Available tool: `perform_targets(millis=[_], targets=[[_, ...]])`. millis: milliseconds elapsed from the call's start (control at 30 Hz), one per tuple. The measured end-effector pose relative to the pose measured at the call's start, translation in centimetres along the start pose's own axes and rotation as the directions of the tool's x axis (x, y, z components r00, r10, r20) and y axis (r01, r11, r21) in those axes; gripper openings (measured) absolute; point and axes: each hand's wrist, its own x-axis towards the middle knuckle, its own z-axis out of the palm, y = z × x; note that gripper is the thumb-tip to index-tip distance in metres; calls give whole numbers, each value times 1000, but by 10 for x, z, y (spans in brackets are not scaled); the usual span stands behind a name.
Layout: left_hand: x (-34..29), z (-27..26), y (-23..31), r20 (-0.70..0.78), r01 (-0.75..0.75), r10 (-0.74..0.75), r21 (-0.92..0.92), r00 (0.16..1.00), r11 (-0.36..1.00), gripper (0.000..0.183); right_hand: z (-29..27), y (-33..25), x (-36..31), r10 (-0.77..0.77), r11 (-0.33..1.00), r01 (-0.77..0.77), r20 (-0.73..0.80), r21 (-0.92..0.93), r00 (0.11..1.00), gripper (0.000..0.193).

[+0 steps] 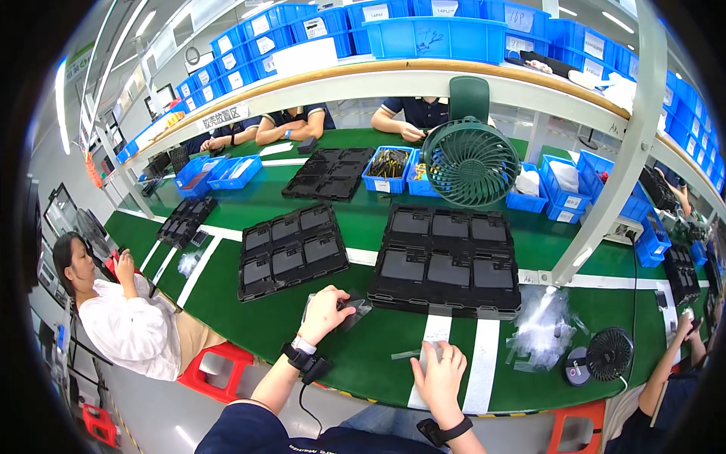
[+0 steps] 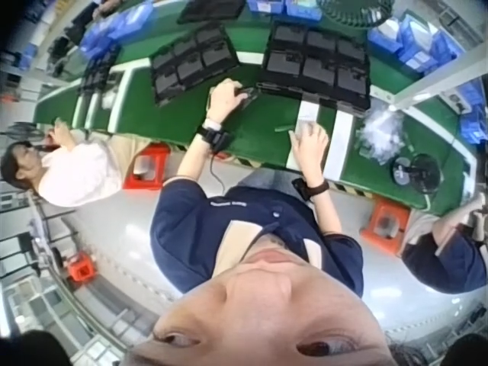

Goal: Assembling small black electronic modules into plastic carrier trays on a factory production line.

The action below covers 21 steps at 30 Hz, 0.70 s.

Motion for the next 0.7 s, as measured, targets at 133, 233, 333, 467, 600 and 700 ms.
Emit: perform_targets(millis=[133,233,333,467,600,700], targets=[[-1,-1,-2,-5,6,-6,-11,1000,1000,29,1,3,0,-161,987,160,88,10,983,27],[-1,-5,-2,-21,-27,28,46,999,999,31,2,3,-2,-155,987,152,74,52,985,24],[-3,-3,-3,-21,-32,33,47,999,998,29,4,3,-5,-124,989,121,36,90,992,19],[-6,-4,-3,-64,-62,67,77,996,995,27,3,3,-5,-94,985,88,35,150,995,13],[-4,-8,-5,-29,31,-32,-60,999,998,27,3,4,-2,-117,982,112,25,149,993,10],[-3,-10,-5,-23,89,-99,-266,995,960,29,2,6,0,-116,982,113,15,150,993,9]])
